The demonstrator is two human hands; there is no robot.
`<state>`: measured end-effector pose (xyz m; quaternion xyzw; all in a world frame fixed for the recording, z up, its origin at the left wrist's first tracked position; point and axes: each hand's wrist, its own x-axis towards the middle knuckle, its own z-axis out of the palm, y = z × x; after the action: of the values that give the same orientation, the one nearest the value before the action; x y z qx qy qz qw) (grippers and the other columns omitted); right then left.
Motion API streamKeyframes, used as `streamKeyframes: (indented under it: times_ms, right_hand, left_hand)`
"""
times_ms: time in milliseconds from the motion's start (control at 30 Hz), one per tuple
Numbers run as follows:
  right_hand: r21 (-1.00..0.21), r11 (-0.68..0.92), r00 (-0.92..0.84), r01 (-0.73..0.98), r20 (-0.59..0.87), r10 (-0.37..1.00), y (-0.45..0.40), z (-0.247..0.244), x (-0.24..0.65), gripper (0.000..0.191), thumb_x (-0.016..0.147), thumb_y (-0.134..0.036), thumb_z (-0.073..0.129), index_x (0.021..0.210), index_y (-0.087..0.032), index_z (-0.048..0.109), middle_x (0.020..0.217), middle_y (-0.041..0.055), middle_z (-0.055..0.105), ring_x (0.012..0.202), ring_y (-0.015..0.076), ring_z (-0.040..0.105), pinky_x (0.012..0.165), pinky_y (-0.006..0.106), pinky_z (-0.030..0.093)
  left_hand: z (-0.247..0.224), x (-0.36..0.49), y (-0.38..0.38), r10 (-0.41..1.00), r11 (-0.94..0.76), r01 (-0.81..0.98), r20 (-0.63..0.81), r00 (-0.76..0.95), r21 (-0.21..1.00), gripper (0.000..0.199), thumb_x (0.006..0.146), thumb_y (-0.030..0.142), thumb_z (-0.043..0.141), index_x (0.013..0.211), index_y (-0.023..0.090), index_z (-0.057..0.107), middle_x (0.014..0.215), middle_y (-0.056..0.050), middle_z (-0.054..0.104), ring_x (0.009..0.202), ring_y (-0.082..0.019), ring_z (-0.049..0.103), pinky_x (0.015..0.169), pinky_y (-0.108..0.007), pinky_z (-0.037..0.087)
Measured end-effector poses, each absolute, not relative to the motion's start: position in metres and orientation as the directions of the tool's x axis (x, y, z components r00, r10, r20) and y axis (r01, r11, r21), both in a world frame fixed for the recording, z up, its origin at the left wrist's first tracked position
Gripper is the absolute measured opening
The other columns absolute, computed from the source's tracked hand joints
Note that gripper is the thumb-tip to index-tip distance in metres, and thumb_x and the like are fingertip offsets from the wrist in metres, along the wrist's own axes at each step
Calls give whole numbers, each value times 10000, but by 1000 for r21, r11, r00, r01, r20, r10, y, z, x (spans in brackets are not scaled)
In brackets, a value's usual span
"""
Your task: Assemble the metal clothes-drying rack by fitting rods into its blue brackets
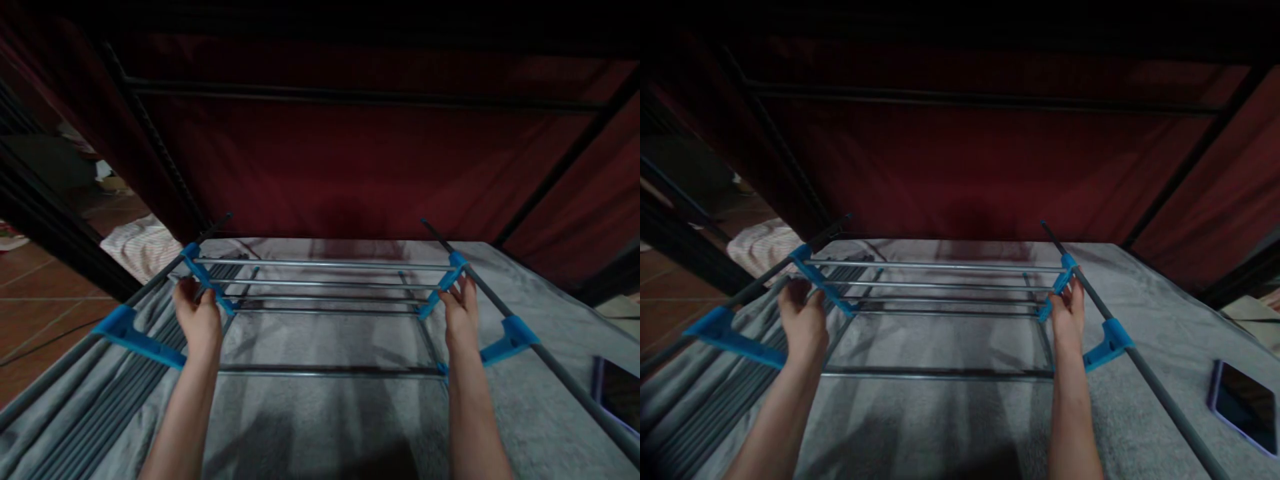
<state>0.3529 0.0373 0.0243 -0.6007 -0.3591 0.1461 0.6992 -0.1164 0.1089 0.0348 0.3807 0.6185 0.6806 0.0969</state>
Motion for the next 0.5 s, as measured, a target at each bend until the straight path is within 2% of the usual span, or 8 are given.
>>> streamKeyframes:
  times_ms: [100, 200, 333, 500]
  right_hand:
    - [-938, 262, 689, 229, 346, 637, 37, 24, 354, 899, 703, -319, 642, 1529, -350, 289, 1517, 59, 428, 1263, 276, 535, 1038, 477, 446]
    - [-934, 285, 696, 213, 350, 627, 36, 25, 354, 888, 715, -327, 666, 1524, -351, 302, 1499, 48, 454, 1272, 269, 528, 1067, 469, 421]
    - [-945, 288, 725, 156, 308, 616, 34, 25, 353, 825, 712, -345, 702, 1480, -344, 400, 1450, 26, 512, 1279, 272, 523, 1096, 458, 394]
    - [-950, 276, 734, 142, 289, 615, 33, 27, 351, 824, 705, -356, 720, 1471, -344, 418, 1465, 25, 501, 1292, 276, 515, 1114, 461, 373]
  left_hand:
    - [45, -128, 127, 554, -384, 276, 459, -694, 881, 404, 818, 225, 576, 1217, 177, 530, 1325, -77, 590, 1254, -211, 536, 1109, -377, 395]
    - [55, -130, 140, 529, -494, 265, 528, -664, 828, 290, 836, 315, 596, 1063, 136, 622, 1174, -106, 669, 1160, -231, 600, 1084, -384, 421]
    - [54, -135, 154, 495, -541, 236, 532, -687, 807, 258, 808, 338, 659, 979, 146, 646, 1106, -87, 698, 1136, -229, 614, 1094, -395, 415]
    - [46, -140, 161, 450, -557, 206, 501, -739, 805, 321, 775, 324, 694, 1034, 139, 655, 1139, -94, 697, 1118, -218, 632, 1073, -381, 436]
